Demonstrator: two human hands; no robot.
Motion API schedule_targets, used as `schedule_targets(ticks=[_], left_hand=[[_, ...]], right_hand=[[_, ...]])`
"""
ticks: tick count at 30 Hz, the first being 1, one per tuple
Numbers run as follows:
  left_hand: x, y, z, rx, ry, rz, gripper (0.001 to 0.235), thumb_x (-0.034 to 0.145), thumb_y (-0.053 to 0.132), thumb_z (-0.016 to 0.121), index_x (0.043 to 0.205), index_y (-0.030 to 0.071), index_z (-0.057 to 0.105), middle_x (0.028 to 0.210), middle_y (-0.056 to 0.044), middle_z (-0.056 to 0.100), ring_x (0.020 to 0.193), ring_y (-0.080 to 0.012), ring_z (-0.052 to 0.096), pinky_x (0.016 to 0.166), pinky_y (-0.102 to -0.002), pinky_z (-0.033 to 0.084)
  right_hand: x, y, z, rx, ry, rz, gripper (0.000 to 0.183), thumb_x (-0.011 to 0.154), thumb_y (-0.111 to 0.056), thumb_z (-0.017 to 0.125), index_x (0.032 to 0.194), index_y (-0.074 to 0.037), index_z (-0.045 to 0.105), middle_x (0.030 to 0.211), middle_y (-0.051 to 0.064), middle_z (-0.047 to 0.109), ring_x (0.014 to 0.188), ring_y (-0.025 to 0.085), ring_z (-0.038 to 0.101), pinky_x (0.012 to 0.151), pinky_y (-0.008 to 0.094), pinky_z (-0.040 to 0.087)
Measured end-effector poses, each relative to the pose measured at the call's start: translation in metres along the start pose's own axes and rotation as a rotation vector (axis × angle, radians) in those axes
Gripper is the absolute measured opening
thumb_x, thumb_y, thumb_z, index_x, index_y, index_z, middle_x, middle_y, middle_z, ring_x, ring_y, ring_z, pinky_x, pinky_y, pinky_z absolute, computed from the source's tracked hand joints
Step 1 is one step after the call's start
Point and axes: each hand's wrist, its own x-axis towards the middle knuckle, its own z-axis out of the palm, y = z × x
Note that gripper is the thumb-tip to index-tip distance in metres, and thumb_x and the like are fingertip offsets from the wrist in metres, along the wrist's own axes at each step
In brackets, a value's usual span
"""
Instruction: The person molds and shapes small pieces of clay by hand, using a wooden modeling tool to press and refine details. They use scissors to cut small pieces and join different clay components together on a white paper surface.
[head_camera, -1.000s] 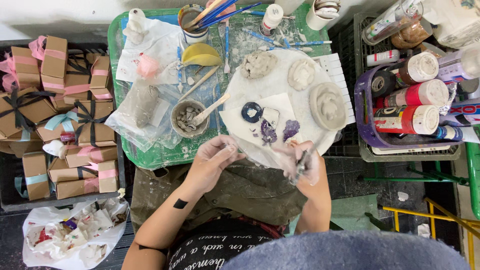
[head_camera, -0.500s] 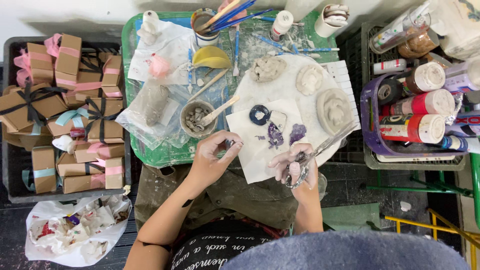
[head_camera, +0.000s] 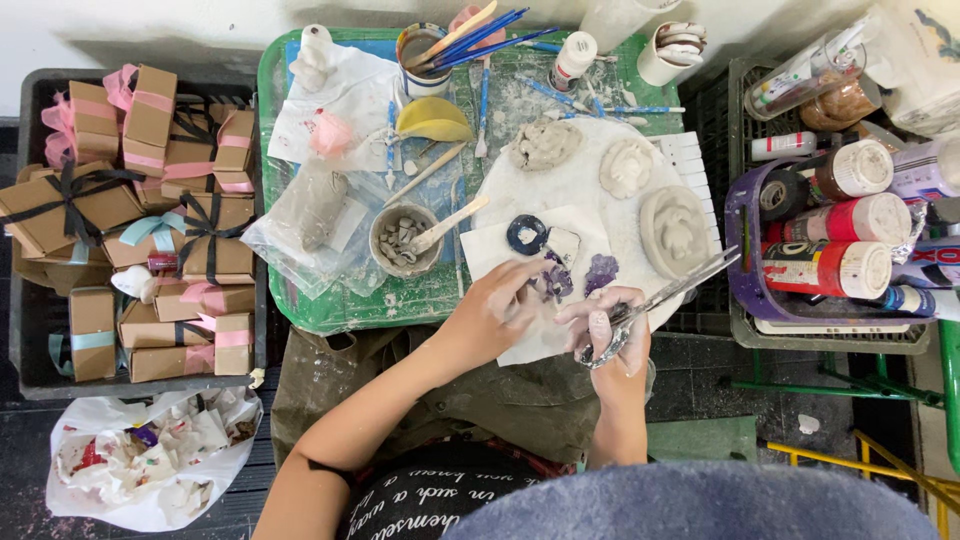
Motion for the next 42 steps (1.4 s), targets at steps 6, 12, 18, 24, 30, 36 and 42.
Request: schedule_targets(ticks=[6, 12, 18, 24, 30, 36, 42], left_hand=[[-0.013, -0.009, -0.031, 0.000, -0.052, -0.158, 0.035, 0.100, 0.012, 0.064, 0.135, 0.013, 0.066, 0.109, -0.007, 0.077, 0.092, -0.0188, 0.074, 0.080, -0.030, 0.062], [-0.027, -0.021, -0.101, 0.756, 0.239, 0.051, 0.028, 0.082, 0.030, 0.084, 0.103, 0.012, 0.079, 0.096, -0.005, 0.080, 0.091, -0.0198, 0.073, 0.087, -0.046, 0.056], [0.003, -0.086, -0.135, 0.659, 0.365, -0.032, 0.013, 0.092, 0.014, 0.080, 0.105, 0.012, 0.077, 0.107, -0.009, 0.076, 0.103, -0.0269, 0.069, 0.095, -0.043, 0.053], [0.061, -0.163, -0.150, 0.872, 0.107, -0.019, 0.021, 0.083, 0.018, 0.079, 0.104, 0.016, 0.079, 0.110, -0.011, 0.068, 0.108, -0.0315, 0.063, 0.093, -0.049, 0.049], [0.073, -0.166, -0.144, 1.039, 0.061, -0.033, 0.012, 0.083, 0.016, 0.075, 0.095, 0.019, 0.077, 0.108, -0.012, 0.066, 0.106, -0.0312, 0.063, 0.087, -0.052, 0.044], [0.054, -0.111, -0.159, 0.683, 0.118, 0.014, 0.019, 0.083, 0.014, 0.079, 0.098, 0.011, 0.068, 0.094, -0.008, 0.070, 0.096, -0.0284, 0.067, 0.085, -0.048, 0.049], [0.002, -0.056, -0.138, 0.473, 0.337, 0.209, 0.023, 0.085, 0.004, 0.085, 0.098, 0.011, 0.067, 0.106, -0.005, 0.077, 0.101, -0.0222, 0.076, 0.090, -0.036, 0.058]], right_hand=[[0.002, 0.004, 0.000, 0.017, -0.031, 0.073, 0.018, 0.106, -0.019, 0.057, 0.113, -0.009, 0.044, 0.090, 0.017, 0.073, 0.061, 0.011, 0.062, 0.053, 0.022, 0.048], [0.003, 0.007, 0.003, 0.054, -0.100, 0.044, 0.020, 0.106, -0.018, 0.059, 0.117, -0.008, 0.045, 0.091, 0.017, 0.073, 0.062, 0.010, 0.059, 0.057, 0.023, 0.049], [0.002, 0.014, -0.004, 0.022, -0.148, 0.015, 0.027, 0.107, -0.029, 0.058, 0.118, -0.009, 0.045, 0.086, 0.012, 0.071, 0.061, 0.009, 0.057, 0.051, 0.022, 0.045], [-0.009, 0.020, -0.005, 0.432, -0.282, -0.044, 0.052, 0.107, -0.063, 0.048, 0.121, -0.014, 0.048, 0.066, 0.002, 0.059, 0.051, 0.012, 0.050, 0.044, 0.025, 0.040], [0.005, 0.048, 0.051, 0.621, -0.709, -0.039, 0.070, 0.089, -0.071, 0.063, 0.125, -0.014, 0.042, 0.071, 0.001, 0.055, 0.053, 0.009, 0.050, 0.041, 0.019, 0.039], [-0.011, 0.059, 0.093, 0.568, -0.762, 0.330, 0.063, 0.092, -0.063, 0.068, 0.124, -0.015, 0.041, 0.082, 0.000, 0.051, 0.068, 0.008, 0.048, 0.055, 0.019, 0.041], [-0.012, 0.073, 0.136, 0.407, -0.683, 0.433, 0.033, 0.104, -0.028, 0.062, 0.121, -0.012, 0.038, 0.084, -0.006, 0.038, 0.070, 0.005, 0.039, 0.061, 0.021, 0.034]])
